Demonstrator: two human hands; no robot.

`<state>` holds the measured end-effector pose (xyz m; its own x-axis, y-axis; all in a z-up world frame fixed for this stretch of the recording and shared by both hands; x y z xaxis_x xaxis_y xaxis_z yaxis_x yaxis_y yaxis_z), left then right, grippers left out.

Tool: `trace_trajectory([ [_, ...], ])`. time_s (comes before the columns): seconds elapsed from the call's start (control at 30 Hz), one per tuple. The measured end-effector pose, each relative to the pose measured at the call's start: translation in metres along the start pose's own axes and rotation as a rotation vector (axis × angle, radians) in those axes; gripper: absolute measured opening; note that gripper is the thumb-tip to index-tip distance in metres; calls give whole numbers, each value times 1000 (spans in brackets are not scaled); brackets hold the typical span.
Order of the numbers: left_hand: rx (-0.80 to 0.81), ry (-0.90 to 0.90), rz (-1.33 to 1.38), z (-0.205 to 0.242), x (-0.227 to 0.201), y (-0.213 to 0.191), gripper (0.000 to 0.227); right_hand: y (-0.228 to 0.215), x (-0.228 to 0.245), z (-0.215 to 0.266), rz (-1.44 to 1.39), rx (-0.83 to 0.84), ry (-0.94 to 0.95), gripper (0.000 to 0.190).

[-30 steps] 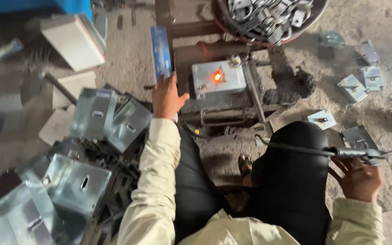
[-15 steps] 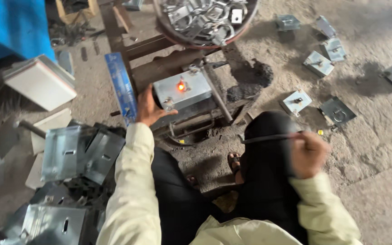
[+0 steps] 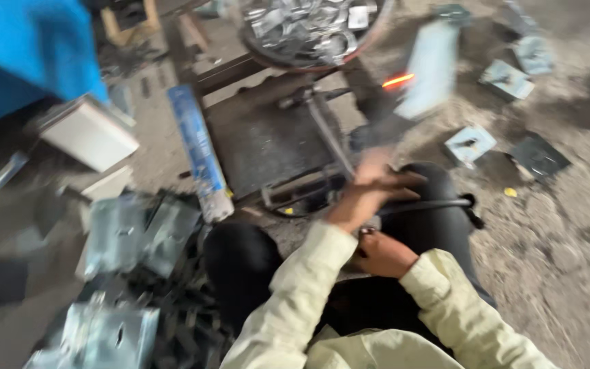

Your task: The person sits on the floor and welds metal components onto small rectangular metal boxes using a handheld welding torch. They repeatedly pick up a box, attach a metal piece, weld it in place, and then set the finished box aside.

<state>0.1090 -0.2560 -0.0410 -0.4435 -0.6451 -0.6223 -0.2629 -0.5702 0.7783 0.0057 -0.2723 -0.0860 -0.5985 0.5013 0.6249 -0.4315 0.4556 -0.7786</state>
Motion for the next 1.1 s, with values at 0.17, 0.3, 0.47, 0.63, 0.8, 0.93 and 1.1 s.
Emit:
trace_trajectory([
  [0.17, 518, -81, -380, 9, 16, 73, 73, -8, -5, 11, -32, -10, 56, 42],
  [0.3, 182, 236, -938, 72, -71, 40, 83, -16, 1, 4, -62, 180, 291, 24],
  [0.47, -794, 870, -1113, 267, -202, -6, 36, -48, 60, -45, -32, 255, -50, 23],
  [0.63, -1467, 760, -1444, 376, -238, -53, 38, -90, 86, -131, 12, 49, -169, 22],
  [0.8, -1677, 530, -1806, 353, -266, -127, 67, -66, 88, -161, -5, -191, -341, 17],
  [0.93, -1975, 76, -1716, 353, -283, -191, 71, -46, 76, -150, 158, -147, -292, 19],
  [1.1, -2009, 83, -1607, 377, -298, -241, 32, -64, 71, -138, 108, -222, -284, 18],
])
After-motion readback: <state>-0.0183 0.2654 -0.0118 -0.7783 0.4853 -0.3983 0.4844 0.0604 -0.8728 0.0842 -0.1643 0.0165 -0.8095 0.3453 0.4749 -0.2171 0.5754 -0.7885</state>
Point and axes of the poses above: each hand's wrist, its own z-axis away from the middle knuckle, its own y-axis out of the palm, x = y × z, the point moved 8 cm from there along -z, towards the middle knuckle, and after that the axes turned 9 degrees about z, right-handed, at the moved point
